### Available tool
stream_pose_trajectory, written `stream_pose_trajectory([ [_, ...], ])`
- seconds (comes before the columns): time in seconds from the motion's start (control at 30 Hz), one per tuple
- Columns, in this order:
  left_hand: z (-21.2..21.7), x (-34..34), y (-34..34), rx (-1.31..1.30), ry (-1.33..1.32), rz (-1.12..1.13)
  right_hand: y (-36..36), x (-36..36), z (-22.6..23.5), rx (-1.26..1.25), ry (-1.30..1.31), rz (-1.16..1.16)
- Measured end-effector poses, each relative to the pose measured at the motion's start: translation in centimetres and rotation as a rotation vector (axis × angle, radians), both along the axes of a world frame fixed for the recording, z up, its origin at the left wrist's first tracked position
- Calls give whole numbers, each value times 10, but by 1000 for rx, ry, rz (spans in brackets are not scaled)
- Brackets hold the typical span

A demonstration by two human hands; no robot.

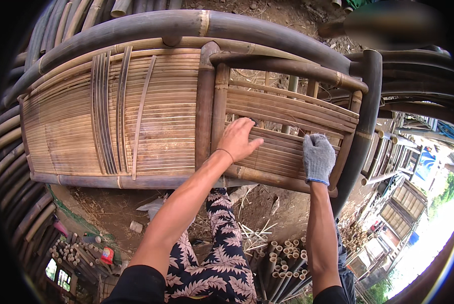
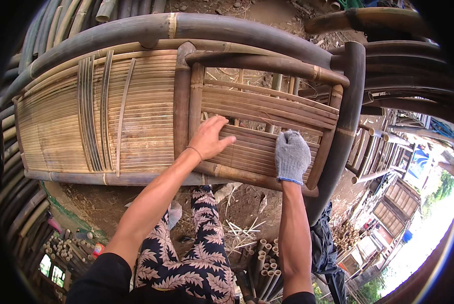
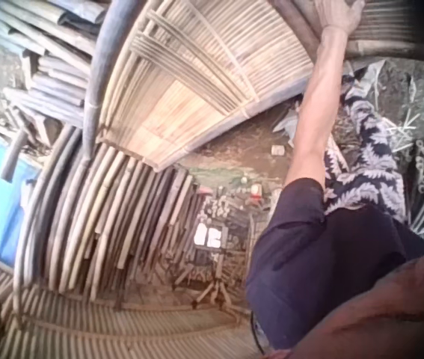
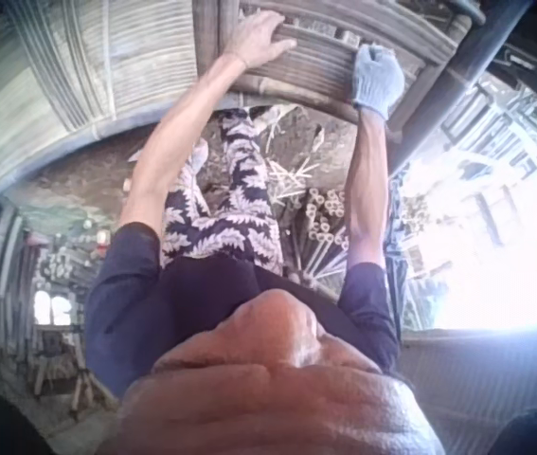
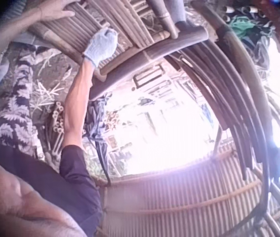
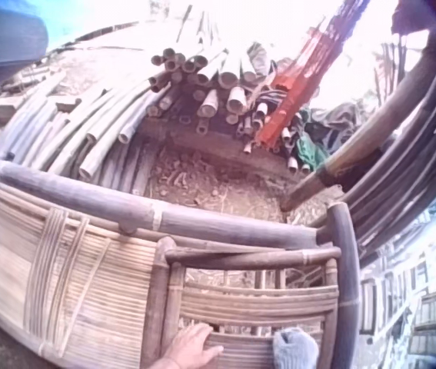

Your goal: The person builds a bamboo structure by hand, using a thin cord to lash together bamboo slats and support poles.

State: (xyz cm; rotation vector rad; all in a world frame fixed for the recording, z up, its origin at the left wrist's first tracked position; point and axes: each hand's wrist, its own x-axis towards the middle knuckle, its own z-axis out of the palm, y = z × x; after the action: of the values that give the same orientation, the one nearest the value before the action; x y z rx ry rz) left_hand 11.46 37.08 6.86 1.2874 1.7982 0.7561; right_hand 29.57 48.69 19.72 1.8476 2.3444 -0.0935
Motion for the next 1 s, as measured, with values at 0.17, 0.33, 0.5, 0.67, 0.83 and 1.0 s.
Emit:
stream_pose_trajectory([
  [0.17, -19, 12, 11, -20, 78, -187, -3, -17, -27, 70, -227, 6],
  [0.33, -20, -4, 28, -262, -21, -345, -22, -62, -64, -156, -253, -6],
  [0.5, -42, -2, 40, -267, -122, -404, -13, -60, -125, -480, -284, 444],
  [0.67, -28, 3, 38, -284, -174, -238, 15, -33, -103, -662, -69, 697],
  [0.83, -15, -4, 0, 194, -67, 90, -16, -74, -43, -754, 738, -648],
  [1.0, 31, 27, -19, 323, -10, 127, -27, -37, -81, -876, 916, -56],
])
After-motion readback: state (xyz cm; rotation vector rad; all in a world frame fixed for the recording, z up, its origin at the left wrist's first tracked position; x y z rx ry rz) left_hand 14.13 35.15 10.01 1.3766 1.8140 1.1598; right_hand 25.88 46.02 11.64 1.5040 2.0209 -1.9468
